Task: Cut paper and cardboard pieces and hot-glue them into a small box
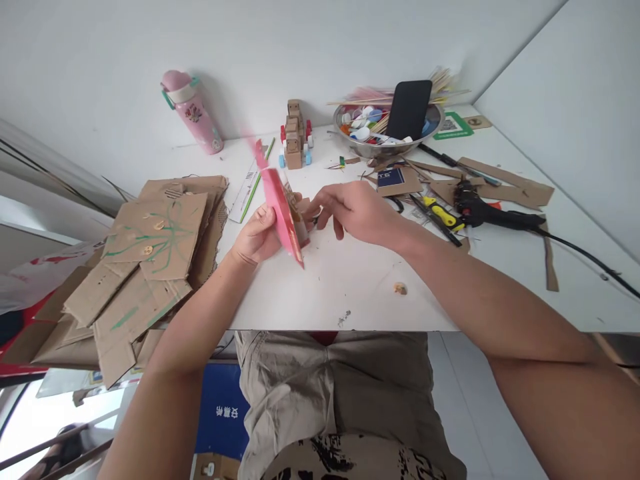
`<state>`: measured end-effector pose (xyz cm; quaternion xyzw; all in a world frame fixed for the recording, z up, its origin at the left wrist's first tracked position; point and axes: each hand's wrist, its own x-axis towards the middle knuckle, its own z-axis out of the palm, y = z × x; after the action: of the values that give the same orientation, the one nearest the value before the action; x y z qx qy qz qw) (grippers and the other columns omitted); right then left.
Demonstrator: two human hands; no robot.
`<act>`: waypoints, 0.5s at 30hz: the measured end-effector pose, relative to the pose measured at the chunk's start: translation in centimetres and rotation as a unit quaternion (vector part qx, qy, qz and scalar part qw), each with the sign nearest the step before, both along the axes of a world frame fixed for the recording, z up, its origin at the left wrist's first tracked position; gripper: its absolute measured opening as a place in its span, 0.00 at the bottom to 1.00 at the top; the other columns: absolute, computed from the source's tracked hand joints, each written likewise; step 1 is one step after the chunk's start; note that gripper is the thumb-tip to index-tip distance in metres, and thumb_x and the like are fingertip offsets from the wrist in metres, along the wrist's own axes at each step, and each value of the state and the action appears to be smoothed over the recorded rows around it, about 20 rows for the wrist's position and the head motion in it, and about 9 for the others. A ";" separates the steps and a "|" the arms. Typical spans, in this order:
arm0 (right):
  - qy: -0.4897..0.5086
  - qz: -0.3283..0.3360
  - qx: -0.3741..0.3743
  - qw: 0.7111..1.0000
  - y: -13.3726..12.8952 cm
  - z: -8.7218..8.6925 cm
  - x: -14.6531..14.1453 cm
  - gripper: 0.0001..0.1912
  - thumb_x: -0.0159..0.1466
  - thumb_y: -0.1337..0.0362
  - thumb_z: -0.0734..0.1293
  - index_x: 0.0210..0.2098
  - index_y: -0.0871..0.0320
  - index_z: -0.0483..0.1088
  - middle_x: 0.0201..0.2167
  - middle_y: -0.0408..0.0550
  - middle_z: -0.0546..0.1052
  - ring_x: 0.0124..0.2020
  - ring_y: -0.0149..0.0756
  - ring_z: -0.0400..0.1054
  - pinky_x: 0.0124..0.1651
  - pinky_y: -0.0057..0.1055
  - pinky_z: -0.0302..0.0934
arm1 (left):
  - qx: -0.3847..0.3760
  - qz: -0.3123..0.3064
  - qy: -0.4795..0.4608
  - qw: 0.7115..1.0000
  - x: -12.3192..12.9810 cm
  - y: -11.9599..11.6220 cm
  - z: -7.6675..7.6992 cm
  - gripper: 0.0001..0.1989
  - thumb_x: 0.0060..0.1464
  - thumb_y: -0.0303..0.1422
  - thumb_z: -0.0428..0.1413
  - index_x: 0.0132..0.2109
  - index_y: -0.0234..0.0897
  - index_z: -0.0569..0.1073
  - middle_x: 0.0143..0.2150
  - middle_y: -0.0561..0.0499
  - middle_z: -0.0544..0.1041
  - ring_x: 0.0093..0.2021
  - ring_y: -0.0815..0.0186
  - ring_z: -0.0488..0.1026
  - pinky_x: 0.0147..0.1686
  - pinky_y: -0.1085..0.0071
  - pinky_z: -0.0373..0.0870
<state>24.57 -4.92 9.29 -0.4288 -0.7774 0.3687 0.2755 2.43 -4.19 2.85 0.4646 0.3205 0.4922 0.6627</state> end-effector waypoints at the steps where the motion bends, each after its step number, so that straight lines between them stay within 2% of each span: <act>1: 0.009 -0.008 -0.012 1.000 0.2 -0.3 0.0 0.18 0.79 0.57 0.62 0.34 0.52 0.73 0.31 0.46 0.83 0.21 0.34 0.69 0.31 0.34 0.62 | -0.004 0.000 0.000 1.000 -0.1 0.1 -0.2 0.30 0.39 0.57 0.80 0.38 0.42 0.80 0.54 0.46 0.85 0.57 0.45 0.84 0.51 0.47 0.87; 4: -0.014 -0.066 0.002 0.998 0.5 -1.3 0.1 0.11 0.76 0.60 0.65 0.36 0.51 0.72 0.28 0.43 0.82 0.23 0.36 0.70 0.33 0.35 0.63 | -0.017 -0.025 -0.002 1.000 -0.2 0.5 -0.6 0.27 0.43 0.54 0.79 0.38 0.41 0.80 0.53 0.43 0.83 0.63 0.39 0.81 0.48 0.47 0.87; 7: -0.081 -0.131 0.046 0.987 0.6 -1.9 0.1 0.03 0.74 0.63 0.66 0.42 0.51 0.72 0.27 0.43 0.80 0.30 0.42 0.75 0.39 0.36 0.63 | -0.012 -0.072 -0.012 0.997 -0.5 0.7 -0.6 0.30 0.35 0.55 0.81 0.35 0.41 0.79 0.50 0.44 0.83 0.61 0.40 0.81 0.49 0.47 0.88; 10: -0.184 -0.139 0.038 0.972 0.9 -2.1 -0.1 0.09 0.75 0.65 0.64 0.50 0.54 0.75 0.32 0.48 0.83 0.39 0.47 0.78 0.44 0.37 0.63 | -0.007 -0.097 -0.019 0.995 -1.3 1.0 -0.5 0.31 0.32 0.55 0.82 0.33 0.41 0.79 0.49 0.46 0.84 0.54 0.47 0.83 0.47 0.53 0.88; 13: -0.309 -0.102 0.008 0.945 1.2 -2.0 -0.5 0.19 0.74 0.69 0.64 0.61 0.54 0.76 0.43 0.55 0.86 0.50 0.53 0.80 0.46 0.39 0.64 | -0.005 -0.066 -0.009 0.998 -1.9 1.1 -0.5 0.26 0.37 0.51 0.80 0.32 0.42 0.78 0.50 0.46 0.84 0.51 0.51 0.83 0.43 0.59 0.87; 15: -0.365 -0.086 0.005 0.927 1.1 -1.9 -0.8 0.19 0.74 0.71 0.64 0.61 0.55 0.78 0.50 0.62 0.86 0.55 0.59 0.80 0.46 0.42 0.65 | -0.010 -0.032 -0.006 0.999 -2.3 1.2 -0.4 0.22 0.41 0.48 0.78 0.31 0.42 0.76 0.49 0.46 0.84 0.54 0.49 0.83 0.43 0.59 0.86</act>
<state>23.75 -3.78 7.39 -0.5973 -0.7863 0.1579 0.0053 0.12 -3.03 2.44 0.4651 0.3067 0.4697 0.6848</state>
